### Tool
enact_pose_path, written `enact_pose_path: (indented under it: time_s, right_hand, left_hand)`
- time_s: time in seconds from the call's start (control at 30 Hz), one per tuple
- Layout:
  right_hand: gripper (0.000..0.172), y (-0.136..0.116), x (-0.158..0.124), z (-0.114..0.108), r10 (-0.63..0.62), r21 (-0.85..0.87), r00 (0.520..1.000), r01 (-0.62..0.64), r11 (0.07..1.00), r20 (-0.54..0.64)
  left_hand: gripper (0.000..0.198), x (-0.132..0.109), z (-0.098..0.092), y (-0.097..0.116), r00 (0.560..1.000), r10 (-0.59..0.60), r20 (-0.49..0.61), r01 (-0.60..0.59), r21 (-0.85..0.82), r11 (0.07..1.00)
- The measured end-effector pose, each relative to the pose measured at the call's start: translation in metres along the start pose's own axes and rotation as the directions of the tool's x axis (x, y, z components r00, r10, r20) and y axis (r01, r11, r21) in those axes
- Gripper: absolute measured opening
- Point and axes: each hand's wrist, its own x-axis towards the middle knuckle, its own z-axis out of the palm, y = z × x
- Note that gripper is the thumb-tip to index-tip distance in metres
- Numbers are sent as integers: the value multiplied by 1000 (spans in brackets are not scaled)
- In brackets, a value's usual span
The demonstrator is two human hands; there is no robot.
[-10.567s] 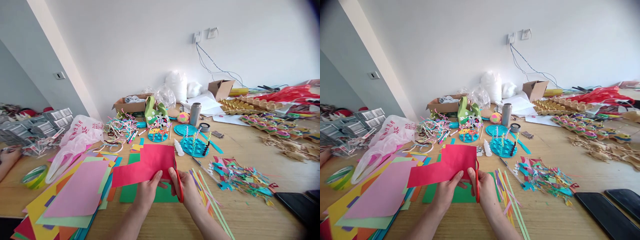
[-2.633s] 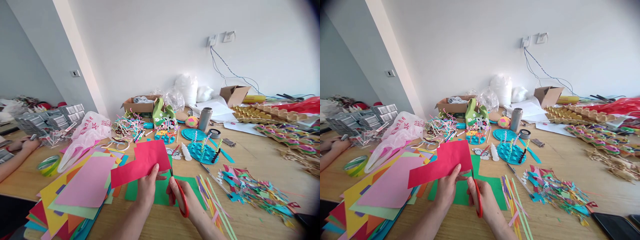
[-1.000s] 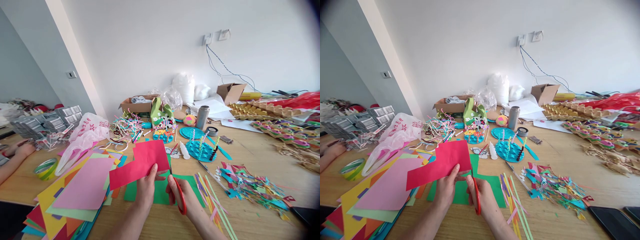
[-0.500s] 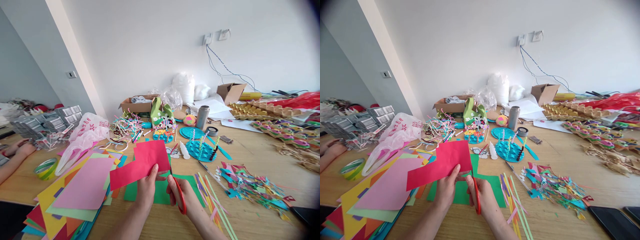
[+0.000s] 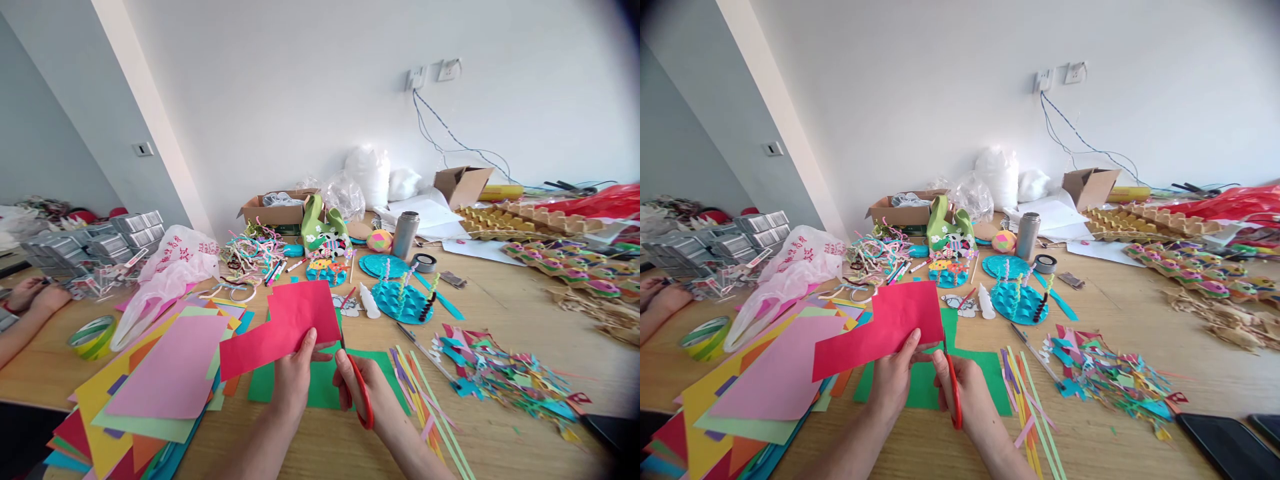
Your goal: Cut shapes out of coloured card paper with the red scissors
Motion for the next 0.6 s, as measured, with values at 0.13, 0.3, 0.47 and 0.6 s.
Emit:
enact_pose_path:
  time_s: [0.13, 0.3, 0.47, 0.6]
  right_hand:
    - [64, 1, 0, 0, -5, -6, 1000, 5, 1000, 1]
    - [64, 0, 1, 0, 9, -4, 1000, -9, 1000, -5]
    - [64, 2, 1, 1, 30, -1, 1000, -30, 1000, -7]
    - [63, 1, 0, 1, 50, 9, 999, -50, 999, -9]
  left_hand:
    - [39, 0, -1, -1, 1000, 0, 6, 0, 9, 1000]
    - [41, 0, -1, 0, 1000, 7, 12, -7, -1, 1000]
    - [45, 0, 0, 0, 1000, 9, 17, -9, -5, 1000]
    - [51, -1, 0, 2, 1000, 1, 14, -1, -24, 1000]
